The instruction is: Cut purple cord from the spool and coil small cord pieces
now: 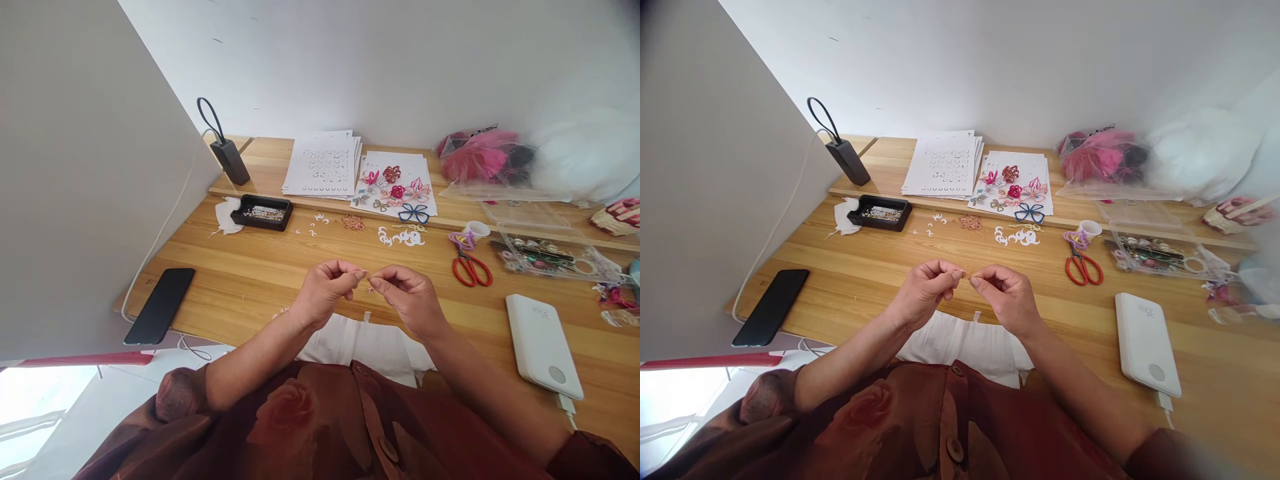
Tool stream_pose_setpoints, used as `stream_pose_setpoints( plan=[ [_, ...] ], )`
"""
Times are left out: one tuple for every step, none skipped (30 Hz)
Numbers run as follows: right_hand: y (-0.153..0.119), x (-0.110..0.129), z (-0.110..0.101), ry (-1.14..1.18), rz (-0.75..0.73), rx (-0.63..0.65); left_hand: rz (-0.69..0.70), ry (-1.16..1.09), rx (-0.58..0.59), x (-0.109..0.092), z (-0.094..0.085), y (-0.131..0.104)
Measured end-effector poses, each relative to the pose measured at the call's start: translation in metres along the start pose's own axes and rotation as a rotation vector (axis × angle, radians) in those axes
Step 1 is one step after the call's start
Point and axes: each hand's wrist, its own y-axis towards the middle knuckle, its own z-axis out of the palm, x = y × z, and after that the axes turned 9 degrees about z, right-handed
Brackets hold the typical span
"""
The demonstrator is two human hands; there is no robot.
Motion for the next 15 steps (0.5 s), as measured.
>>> stream_pose_setpoints(
  plan=[
    [-0.001, 0.000, 0.000, -0.025, -0.022, -0.010, 0.000, -0.004, -0.010, 0.000, 0.001, 0.000],
    [-0.002, 0.000, 0.001, -0.063, -0.053, -0.025, 0.000, -0.008, -0.019, 0.000, 0.001, 0.000],
    [-0.003, -0.001, 0.002, -0.120, -0.099, -0.044, 0.001, -0.013, -0.025, 0.001, 0.002, 0.000],
    [-0.005, -0.001, 0.003, -0.196, -0.160, -0.065, 0.003, -0.016, -0.028, 0.001, 0.002, 0.000],
    [-0.007, 0.000, 0.004, -0.285, -0.231, -0.084, 0.006, -0.018, -0.028, 0.002, 0.002, 0.000],
    [-0.009, 0.000, 0.005, -0.377, -0.309, -0.100, 0.013, -0.016, -0.027, 0.003, 0.002, 0.000],
    [-0.011, 0.001, 0.007, -0.461, -0.384, -0.110, 0.023, -0.005, -0.025, 0.005, 0.002, 0.000],
    [-0.013, 0.003, 0.008, -0.531, -0.450, -0.111, 0.035, 0.016, -0.024, 0.006, 0.001, 0.000],
    [-0.014, 0.005, 0.009, -0.587, -0.503, -0.103, 0.052, 0.048, -0.026, 0.007, 0.000, 0.000],
    [-0.016, 0.007, 0.010, -0.630, -0.542, -0.091, 0.069, 0.088, -0.029, 0.008, -0.002, 0.000],
    [-0.017, 0.010, 0.010, -0.662, -0.569, -0.077, 0.088, 0.134, -0.026, 0.009, -0.003, 0.000],
    [-0.018, 0.013, 0.010, -0.687, -0.585, -0.064, 0.107, 0.184, -0.018, 0.009, -0.004, 0.000],
    [-0.019, 0.017, 0.010, -0.705, -0.591, -0.049, 0.130, 0.232, -0.004, 0.010, -0.006, 0.000],
    [-0.019, 0.021, 0.009, -0.717, -0.590, -0.035, 0.158, 0.278, 0.016, 0.010, -0.007, 0.000],
    [-0.020, 0.025, 0.008, -0.720, -0.579, -0.021, 0.191, 0.321, 0.040, 0.010, -0.009, 0.000]
  ],
)
